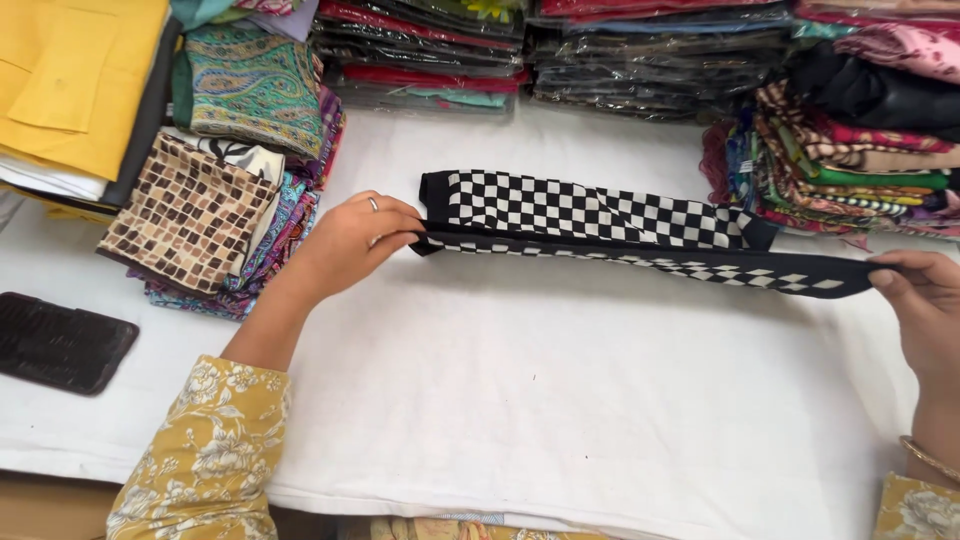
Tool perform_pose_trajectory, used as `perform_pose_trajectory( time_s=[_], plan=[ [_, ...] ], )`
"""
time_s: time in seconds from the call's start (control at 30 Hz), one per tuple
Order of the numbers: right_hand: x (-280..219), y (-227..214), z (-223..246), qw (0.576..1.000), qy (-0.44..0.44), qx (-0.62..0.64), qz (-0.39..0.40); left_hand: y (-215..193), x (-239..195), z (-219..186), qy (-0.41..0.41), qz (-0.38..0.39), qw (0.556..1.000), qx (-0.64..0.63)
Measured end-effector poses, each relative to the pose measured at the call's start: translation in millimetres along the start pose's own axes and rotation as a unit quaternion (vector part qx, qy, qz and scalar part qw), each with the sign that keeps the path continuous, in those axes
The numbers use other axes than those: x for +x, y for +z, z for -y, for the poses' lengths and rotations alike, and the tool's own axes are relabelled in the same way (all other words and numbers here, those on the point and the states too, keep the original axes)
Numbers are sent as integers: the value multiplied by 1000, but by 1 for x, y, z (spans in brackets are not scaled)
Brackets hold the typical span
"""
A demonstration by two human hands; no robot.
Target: The person folds several pieces of fabric on a white table. They handle a black floral scarf, a black and white checkered scarf, a blue patterned scarf, a pink and purple patterned scarf, and a yellow polka-dotted scarf, folding each one neatly by hand.
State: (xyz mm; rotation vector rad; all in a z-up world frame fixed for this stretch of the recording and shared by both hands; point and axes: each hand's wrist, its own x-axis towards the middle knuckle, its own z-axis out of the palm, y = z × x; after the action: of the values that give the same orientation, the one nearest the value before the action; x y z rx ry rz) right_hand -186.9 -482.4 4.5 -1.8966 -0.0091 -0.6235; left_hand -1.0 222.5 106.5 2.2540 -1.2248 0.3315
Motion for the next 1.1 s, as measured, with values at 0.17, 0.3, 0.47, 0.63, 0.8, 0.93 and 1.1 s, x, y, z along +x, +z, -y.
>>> perform_pose_trajectory(
  time_s=[0.17, 0.3, 0.47, 0.63, 0.8, 0.93, 1.1],
  plan=[
    [2, 27, 39, 1000, 17, 10, -12, -22, -3, -1, -16, -72, 996, -47],
    [4, 51, 66, 1000, -5, 17, -14, -19, -11, 18, -57, -80, 989, -113],
    [8, 65, 57, 999, -3, 36, -12, -3, -14, 31, -213, -45, 966, -142],
    [7, 78, 36, 998, 43, -45, 9, 28, -19, 48, -261, 23, 953, -152],
    [6, 82, 34, 991, 68, -106, 51, 37, -20, 50, -257, 101, 945, -177],
    [7, 84, 34, 982, 91, -144, 82, 28, -22, 49, -253, 144, 947, -135],
    [2, 83, 30, 976, 113, -159, 98, 20, -23, 47, -255, 188, 939, -131]
  ],
)
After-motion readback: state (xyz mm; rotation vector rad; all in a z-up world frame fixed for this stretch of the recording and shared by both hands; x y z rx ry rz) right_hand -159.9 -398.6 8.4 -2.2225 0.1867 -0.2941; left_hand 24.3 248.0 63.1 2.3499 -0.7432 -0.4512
